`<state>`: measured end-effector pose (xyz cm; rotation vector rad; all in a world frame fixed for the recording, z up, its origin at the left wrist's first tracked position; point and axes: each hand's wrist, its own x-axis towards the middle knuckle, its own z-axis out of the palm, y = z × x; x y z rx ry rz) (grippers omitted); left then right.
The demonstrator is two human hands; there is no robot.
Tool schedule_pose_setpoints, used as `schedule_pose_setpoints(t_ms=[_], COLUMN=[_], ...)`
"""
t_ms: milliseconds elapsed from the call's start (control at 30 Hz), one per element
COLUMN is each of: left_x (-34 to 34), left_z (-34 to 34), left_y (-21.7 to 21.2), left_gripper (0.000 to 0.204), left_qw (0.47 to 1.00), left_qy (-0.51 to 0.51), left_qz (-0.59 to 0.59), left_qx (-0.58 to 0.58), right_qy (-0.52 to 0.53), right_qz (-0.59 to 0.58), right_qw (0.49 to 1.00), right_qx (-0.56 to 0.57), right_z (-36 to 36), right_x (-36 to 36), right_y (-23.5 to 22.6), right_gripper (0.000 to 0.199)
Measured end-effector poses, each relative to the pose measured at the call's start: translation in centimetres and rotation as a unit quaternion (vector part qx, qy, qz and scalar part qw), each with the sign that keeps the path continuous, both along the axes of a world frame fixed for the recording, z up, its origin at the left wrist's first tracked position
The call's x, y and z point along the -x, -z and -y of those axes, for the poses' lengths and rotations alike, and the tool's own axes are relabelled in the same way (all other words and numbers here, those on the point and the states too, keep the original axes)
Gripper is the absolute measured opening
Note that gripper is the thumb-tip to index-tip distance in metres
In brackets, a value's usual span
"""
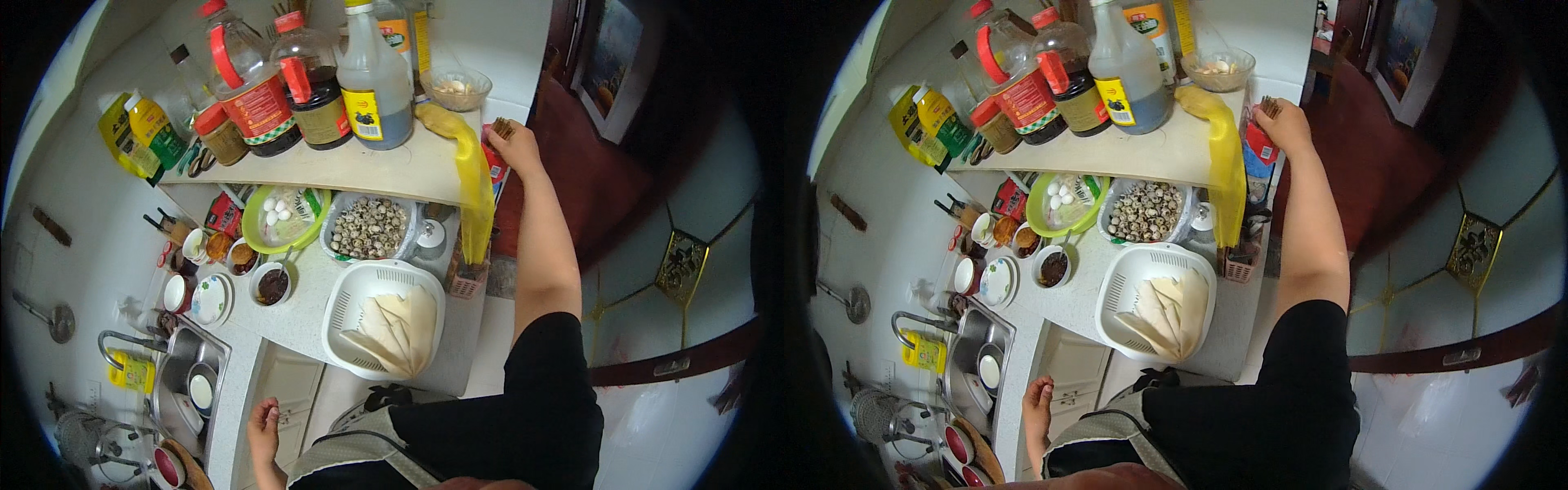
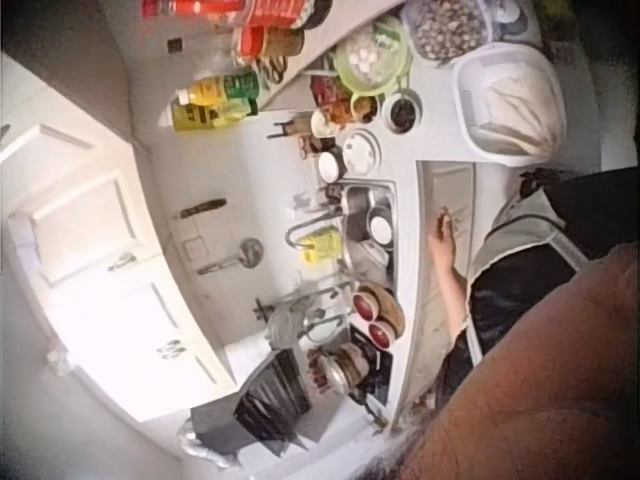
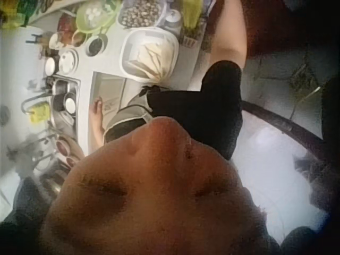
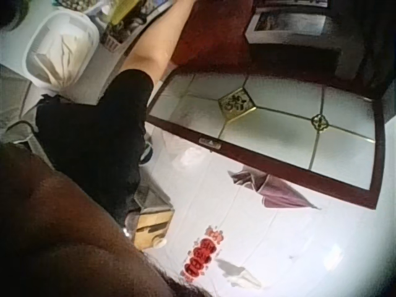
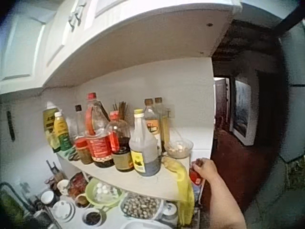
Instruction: The person transfers noodles from a red bowl to a white bowl using chopsticks, then washes the red bowl, a white bowl, and chopsticks in the sink. They rinse each item under running water and place the clean items on a wooden board next to the sink.
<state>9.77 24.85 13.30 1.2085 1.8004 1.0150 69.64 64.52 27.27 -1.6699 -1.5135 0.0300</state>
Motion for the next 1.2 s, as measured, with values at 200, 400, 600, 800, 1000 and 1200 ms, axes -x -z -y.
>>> schedule_pose_setpoints(t_ms=[200, 400, 600, 800, 1000, 1200], left_x=[0.7, 0.8, 2.3, 5.3, 9.8, 17.0], left_z=[0.7, -0.6, 1.9, 3.8, 4.8, 7.6], left_y=[-0.2, -0.3, 1.5, 4.2, 4.8, 6.1], left_gripper=[0.026, 0.031, 0.03, 0.03, 0.029, 0.031], left_qw=[0.998, 0.998, 0.996, 0.996, 0.995, 0.996], left_qy=[-0.014, 0.0, -0.046, -0.074, -0.08, -0.091], left_qz=[-0.057, -0.057, -0.065, -0.053, -0.043, -0.007], left_qx=[0.015, 0.035, 0.047, 0.026, 0.032, 0.014], right_qy=[-0.01, -0.134, -0.139, 0.006, 0.068, -0.061], right_qz=[0.061, 0.019, 0.001, -0.001, -0.135, -0.081], right_qw=[0.996, 0.985, 0.986, 0.914, 0.873, 0.888], right_qx=[-0.063, 0.103, -0.094, -0.406, -0.464, -0.448], right_z=[-0.8, -5.5, -4.2, 7.6, 16.3, 22.2], right_x=[2.8, -10.6, -10.9, 0.0, 6.5, 22.6], right_y=[-2.6, 5.5, 4.0, -0.2, -2.5, -2.5], right_gripper=[0.041, 0.06, 0.052, 0.04, 0.024, 0.022])
